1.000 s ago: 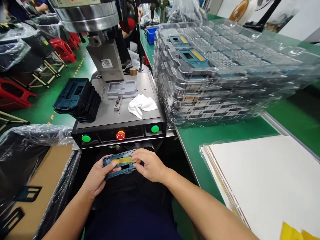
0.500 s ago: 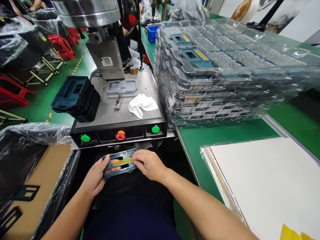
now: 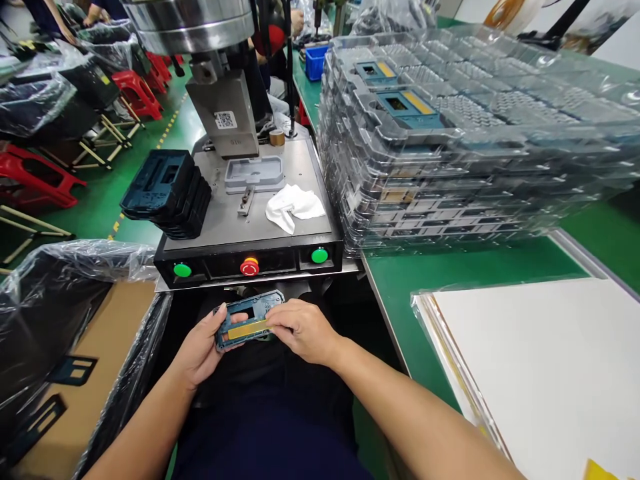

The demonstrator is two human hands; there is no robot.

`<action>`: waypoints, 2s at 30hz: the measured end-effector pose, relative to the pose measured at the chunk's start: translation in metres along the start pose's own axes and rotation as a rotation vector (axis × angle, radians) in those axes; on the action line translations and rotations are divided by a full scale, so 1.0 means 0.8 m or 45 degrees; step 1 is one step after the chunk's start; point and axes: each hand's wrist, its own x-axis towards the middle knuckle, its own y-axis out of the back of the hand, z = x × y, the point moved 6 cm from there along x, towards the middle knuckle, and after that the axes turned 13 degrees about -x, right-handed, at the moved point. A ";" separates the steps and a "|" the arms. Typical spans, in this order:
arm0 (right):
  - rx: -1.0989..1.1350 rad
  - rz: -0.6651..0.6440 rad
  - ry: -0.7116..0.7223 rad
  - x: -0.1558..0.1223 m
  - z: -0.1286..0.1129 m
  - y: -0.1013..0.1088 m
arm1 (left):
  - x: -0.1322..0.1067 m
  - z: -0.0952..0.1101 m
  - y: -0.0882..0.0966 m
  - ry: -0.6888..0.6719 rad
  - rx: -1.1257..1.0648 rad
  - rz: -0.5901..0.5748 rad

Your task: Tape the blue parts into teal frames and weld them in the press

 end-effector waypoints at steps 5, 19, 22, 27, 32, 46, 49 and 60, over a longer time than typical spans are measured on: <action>-0.079 -0.058 0.074 -0.001 -0.007 -0.007 | -0.004 -0.004 -0.009 0.032 -0.006 -0.048; -0.243 -0.095 0.168 -0.004 -0.014 -0.009 | -0.015 -0.009 -0.009 0.061 0.123 -0.190; -0.281 -0.025 0.101 -0.004 -0.009 -0.002 | -0.015 -0.008 -0.007 0.044 0.110 -0.186; -0.181 0.022 -0.024 -0.005 0.003 0.008 | -0.014 -0.003 -0.004 0.012 0.097 -0.205; -0.169 -0.130 0.057 -0.009 0.004 -0.006 | -0.014 -0.003 -0.003 0.027 0.101 -0.220; -0.337 0.087 -0.170 0.047 0.011 0.068 | 0.042 0.032 0.088 -0.659 0.907 0.156; -0.474 0.135 -0.212 0.108 0.033 0.090 | 0.070 0.004 0.115 -0.768 1.583 0.248; -0.600 -0.077 -0.732 0.299 0.182 0.107 | 0.088 -0.033 0.125 -0.627 1.943 0.415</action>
